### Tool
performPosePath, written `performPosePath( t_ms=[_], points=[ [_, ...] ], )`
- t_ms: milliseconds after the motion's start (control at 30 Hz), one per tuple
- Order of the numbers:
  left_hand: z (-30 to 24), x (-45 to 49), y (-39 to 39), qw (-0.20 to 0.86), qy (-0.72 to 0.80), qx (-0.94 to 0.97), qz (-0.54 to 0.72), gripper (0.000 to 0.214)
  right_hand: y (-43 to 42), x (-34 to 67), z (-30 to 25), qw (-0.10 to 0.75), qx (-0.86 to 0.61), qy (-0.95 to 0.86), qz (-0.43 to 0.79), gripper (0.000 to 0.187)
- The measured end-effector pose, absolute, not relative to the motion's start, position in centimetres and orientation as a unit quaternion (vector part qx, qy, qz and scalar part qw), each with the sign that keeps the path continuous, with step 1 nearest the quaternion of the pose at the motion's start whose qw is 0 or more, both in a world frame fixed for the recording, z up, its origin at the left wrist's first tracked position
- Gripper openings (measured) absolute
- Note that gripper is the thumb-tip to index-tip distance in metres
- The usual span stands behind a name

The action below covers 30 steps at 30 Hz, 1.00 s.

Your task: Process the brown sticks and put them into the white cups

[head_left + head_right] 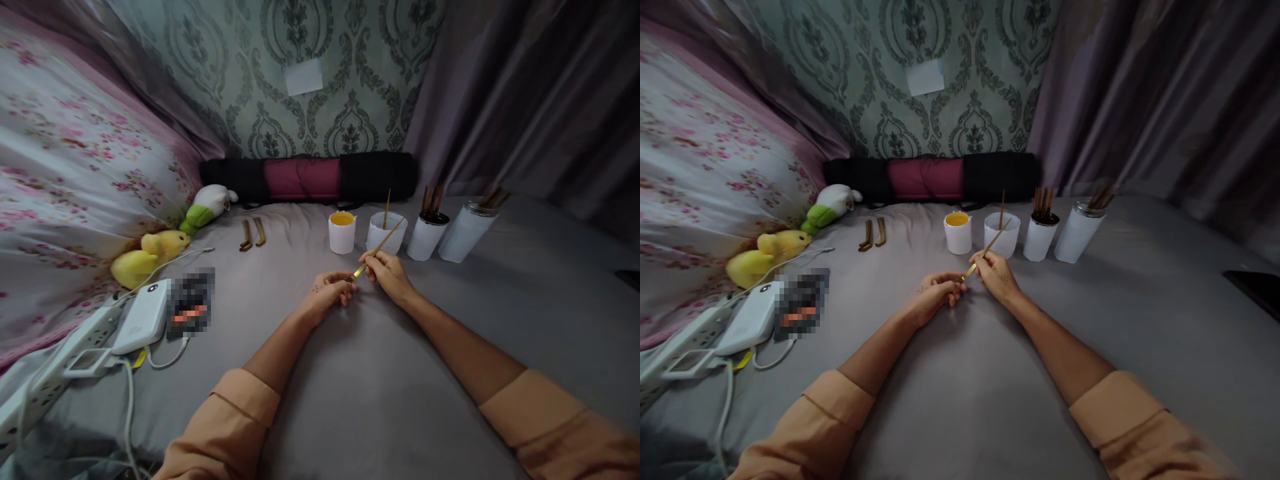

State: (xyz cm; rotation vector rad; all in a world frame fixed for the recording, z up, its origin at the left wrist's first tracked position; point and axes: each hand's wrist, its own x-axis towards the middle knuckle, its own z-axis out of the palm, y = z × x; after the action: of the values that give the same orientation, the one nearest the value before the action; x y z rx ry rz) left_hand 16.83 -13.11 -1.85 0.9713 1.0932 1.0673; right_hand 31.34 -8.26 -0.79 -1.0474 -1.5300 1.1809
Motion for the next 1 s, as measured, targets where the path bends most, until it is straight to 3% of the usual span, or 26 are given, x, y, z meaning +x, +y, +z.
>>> performPosePath(
  t_ms=[367,1000],
  points=[
    [-1.1,16.5,-13.8,0.734,0.385,0.359,0.431,0.032,-8.2,32.0,-0.5,0.427,-0.405,-0.643,0.49,0.015],
    [-1.5,16.3,-13.9,0.746,0.362,0.379,0.41,0.032,-7.7,32.6,-0.4,0.454,-0.418,-0.619,0.486,0.017]
  ],
)
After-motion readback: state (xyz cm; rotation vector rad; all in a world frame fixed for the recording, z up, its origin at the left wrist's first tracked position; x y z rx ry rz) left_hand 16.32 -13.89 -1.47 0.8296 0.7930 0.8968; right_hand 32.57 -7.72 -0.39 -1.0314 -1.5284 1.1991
